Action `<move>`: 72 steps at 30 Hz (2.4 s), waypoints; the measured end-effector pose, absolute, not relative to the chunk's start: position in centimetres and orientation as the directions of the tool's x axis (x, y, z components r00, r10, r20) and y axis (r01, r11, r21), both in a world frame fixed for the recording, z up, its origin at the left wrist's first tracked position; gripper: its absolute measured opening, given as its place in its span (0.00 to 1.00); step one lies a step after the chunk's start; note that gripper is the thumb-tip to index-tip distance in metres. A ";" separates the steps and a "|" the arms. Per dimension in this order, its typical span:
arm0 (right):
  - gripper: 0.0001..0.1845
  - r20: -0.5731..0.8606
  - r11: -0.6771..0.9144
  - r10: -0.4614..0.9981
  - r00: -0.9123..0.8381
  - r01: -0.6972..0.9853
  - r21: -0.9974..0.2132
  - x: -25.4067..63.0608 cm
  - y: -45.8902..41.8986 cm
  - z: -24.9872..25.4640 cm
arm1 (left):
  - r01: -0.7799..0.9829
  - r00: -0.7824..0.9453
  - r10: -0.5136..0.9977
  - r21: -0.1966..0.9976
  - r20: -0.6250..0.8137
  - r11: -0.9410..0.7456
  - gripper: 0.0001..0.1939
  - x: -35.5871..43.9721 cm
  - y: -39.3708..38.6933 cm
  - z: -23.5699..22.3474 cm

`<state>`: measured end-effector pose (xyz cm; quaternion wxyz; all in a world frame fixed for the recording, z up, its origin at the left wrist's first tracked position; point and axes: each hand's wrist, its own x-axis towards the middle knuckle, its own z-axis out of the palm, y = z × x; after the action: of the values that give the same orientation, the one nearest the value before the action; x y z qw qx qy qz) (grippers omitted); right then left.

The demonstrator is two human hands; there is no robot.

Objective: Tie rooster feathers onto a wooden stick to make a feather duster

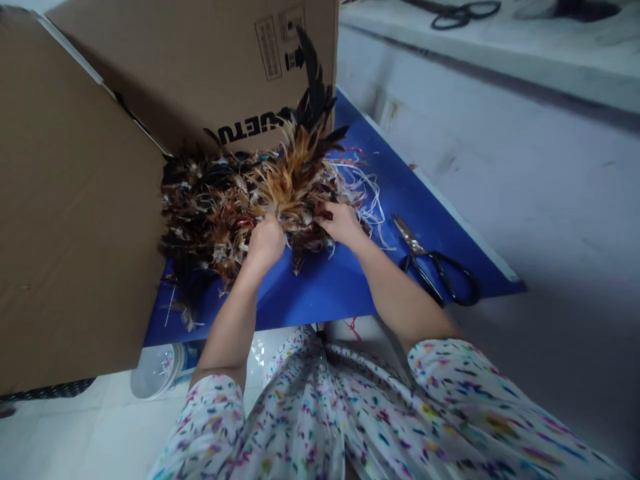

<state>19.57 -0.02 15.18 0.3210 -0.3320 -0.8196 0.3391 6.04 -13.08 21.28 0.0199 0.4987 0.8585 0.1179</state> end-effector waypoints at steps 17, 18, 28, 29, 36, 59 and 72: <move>0.13 0.322 0.791 0.508 -0.799 0.284 -0.543 19.3 -0.8 14.4 | -0.419 -0.407 0.896 0.908 -0.177 -0.012 0.14 2.9 -13.9 22.8; 0.13 0.332 0.790 0.507 -0.795 0.274 -0.549 19.2 -0.8 14.3 | -0.449 -0.407 0.894 0.893 -0.187 -0.018 0.14 2.8 -13.9 22.5; 0.10 0.043 0.727 0.418 -0.907 0.306 -0.615 21.1 -1.7 16.8 | -0.564 -0.385 0.897 0.825 -0.214 -0.045 0.13 1.8 -14.7 20.1; 0.10 -0.019 0.757 0.393 -0.919 0.335 -0.562 21.1 -1.9 16.9 | -0.560 -0.386 0.897 0.827 -0.214 -0.044 0.13 1.8 -14.8 20.0; 0.07 -0.095 0.812 0.465 -0.880 0.466 -0.350 20.2 -2.4 15.4 | -0.506 -0.398 0.887 0.863 -0.234 0.000 0.15 2.3 -15.0 19.9; 0.07 0.291 0.344 0.811 -0.507 0.011 -0.939 22.0 0.3 16.9 | -0.486 -0.293 0.946 0.874 -0.139 -0.022 0.16 2.1 -14.8 18.4; 0.12 0.229 0.865 0.143 -0.963 0.009 -0.502 20.6 -2.3 15.5 | -0.467 -0.382 0.895 0.884 -0.231 0.029 0.16 2.4 -14.6 18.7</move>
<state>20.57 -2.27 15.53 0.1306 -0.0397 -0.9567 0.2570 2.39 -14.62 18.70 0.5133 0.2136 0.5009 0.6633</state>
